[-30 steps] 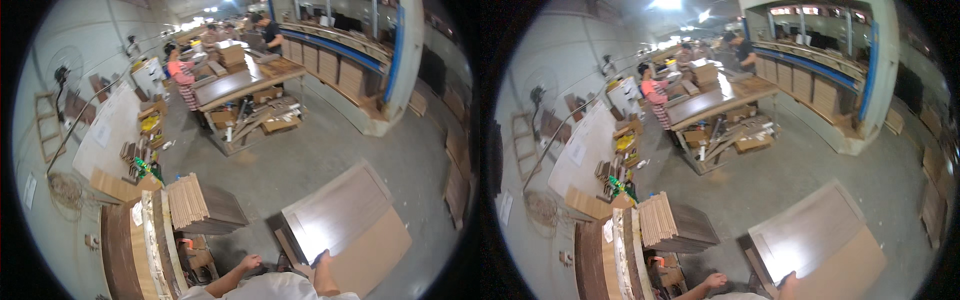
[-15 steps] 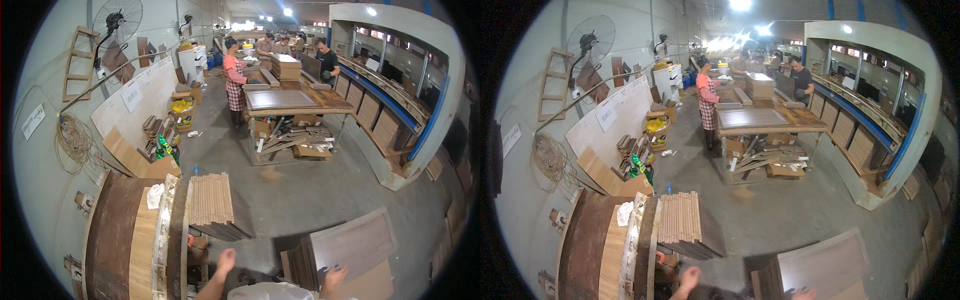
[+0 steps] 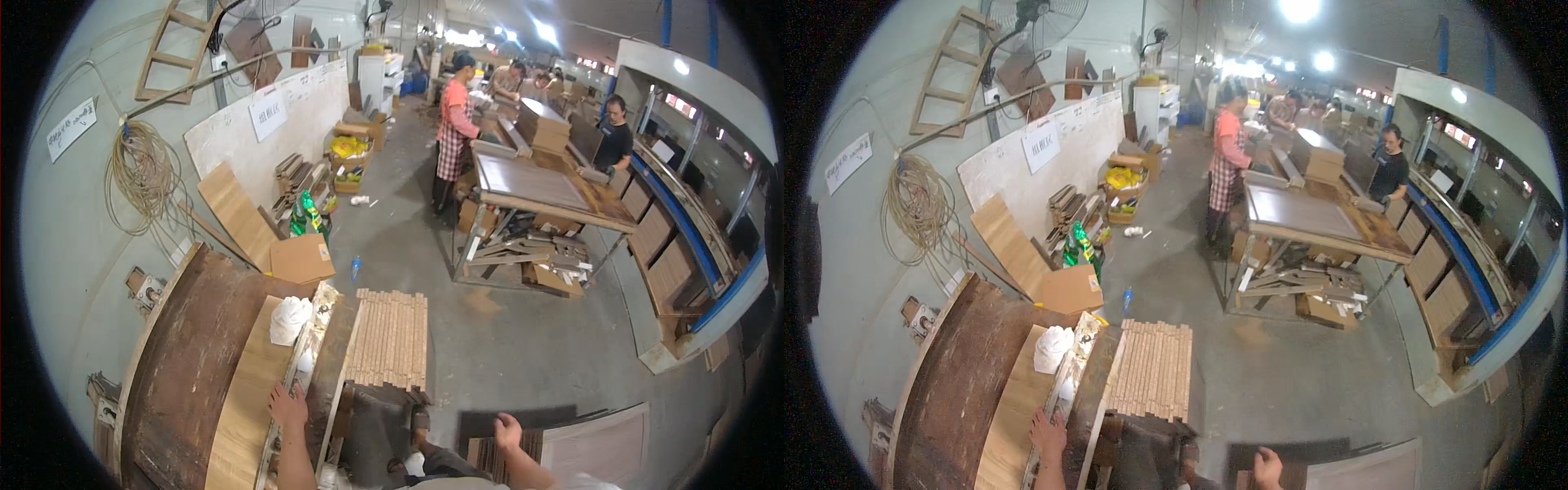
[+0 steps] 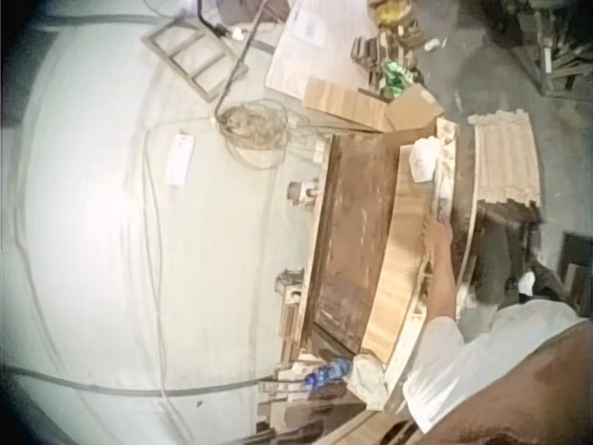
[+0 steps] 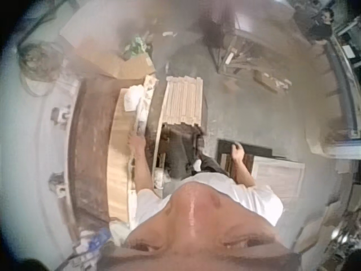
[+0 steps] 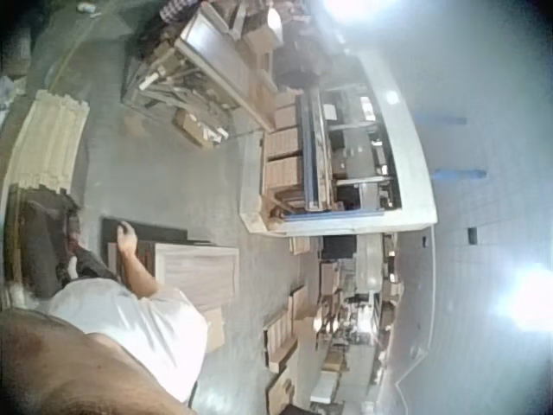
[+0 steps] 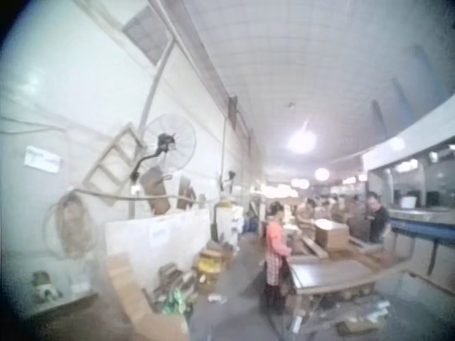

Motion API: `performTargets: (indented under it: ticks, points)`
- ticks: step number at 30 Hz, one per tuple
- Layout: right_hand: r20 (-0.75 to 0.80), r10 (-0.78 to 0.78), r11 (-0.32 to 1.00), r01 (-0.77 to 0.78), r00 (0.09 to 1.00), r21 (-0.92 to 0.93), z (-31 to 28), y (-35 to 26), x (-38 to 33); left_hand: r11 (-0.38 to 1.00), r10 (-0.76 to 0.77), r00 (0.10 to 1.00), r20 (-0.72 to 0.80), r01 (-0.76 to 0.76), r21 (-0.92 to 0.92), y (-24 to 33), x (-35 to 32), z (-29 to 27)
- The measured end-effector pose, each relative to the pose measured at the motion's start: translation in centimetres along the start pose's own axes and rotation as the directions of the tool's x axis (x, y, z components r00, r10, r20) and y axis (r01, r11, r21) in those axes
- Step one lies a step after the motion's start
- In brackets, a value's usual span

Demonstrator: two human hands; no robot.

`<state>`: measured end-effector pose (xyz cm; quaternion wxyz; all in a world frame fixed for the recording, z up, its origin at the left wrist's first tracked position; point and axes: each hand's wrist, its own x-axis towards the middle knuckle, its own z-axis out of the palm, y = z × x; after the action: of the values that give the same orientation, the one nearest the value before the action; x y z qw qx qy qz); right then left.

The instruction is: The person picks up a wooden panel from a stack, places it on a machine for processing, and then moves it to a different stack, repeating this action for multiple panels.

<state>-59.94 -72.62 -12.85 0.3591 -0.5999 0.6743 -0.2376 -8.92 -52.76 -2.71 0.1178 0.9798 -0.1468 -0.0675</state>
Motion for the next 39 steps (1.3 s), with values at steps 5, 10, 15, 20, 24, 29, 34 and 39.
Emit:
performTargets:
  ticks: [5,10,15,20,24,29,34,39]
  points:
    - [0.316,0.044,0.99,0.001,0.948,-0.141,12.7,-7.3,10.2,0.994,0.11,0.993,0.053,-0.111,0.016,-1.1,3.5,-0.5]
    - [0.288,0.026,0.99,-0.065,0.957,0.128,26.6,-12.4,18.7,0.99,0.124,0.975,-0.182,-0.111,0.084,-1.6,4.5,1.9]
    - [0.237,0.162,0.949,-0.217,0.958,0.229,33.5,-11.0,21.8,0.989,0.136,0.983,-0.123,-0.129,0.065,-1.1,4.5,1.6]
    - [0.266,0.207,0.978,-0.19,0.941,-0.087,30.5,-11.4,21.0,0.989,-0.143,0.989,0.047,0.141,0.035,0.9,5.0,0.4]
    - [0.193,0.231,0.971,-0.215,0.954,-0.1,28.9,-13.2,20.4,0.999,-0.028,1.0,0.013,0.029,-0.041,1.8,5.2,-0.4]
    - [-0.074,0.312,0.942,-0.319,0.947,-0.104,23.8,-10.9,23.1,0.999,-0.046,0.998,0.041,0.046,-0.017,1.8,4.8,-0.6]
    - [-0.083,0.28,0.869,-0.289,0.957,-0.402,17.4,-7.4,26.9,0.997,-0.073,0.997,0.005,0.073,0.021,1.3,4.6,0.1]
    - [-0.169,0.231,0.925,-0.27,0.958,-0.267,12.7,-6.8,23.1,0.996,0.089,0.996,-0.002,-0.089,-0.024,1.4,4.6,-0.4]
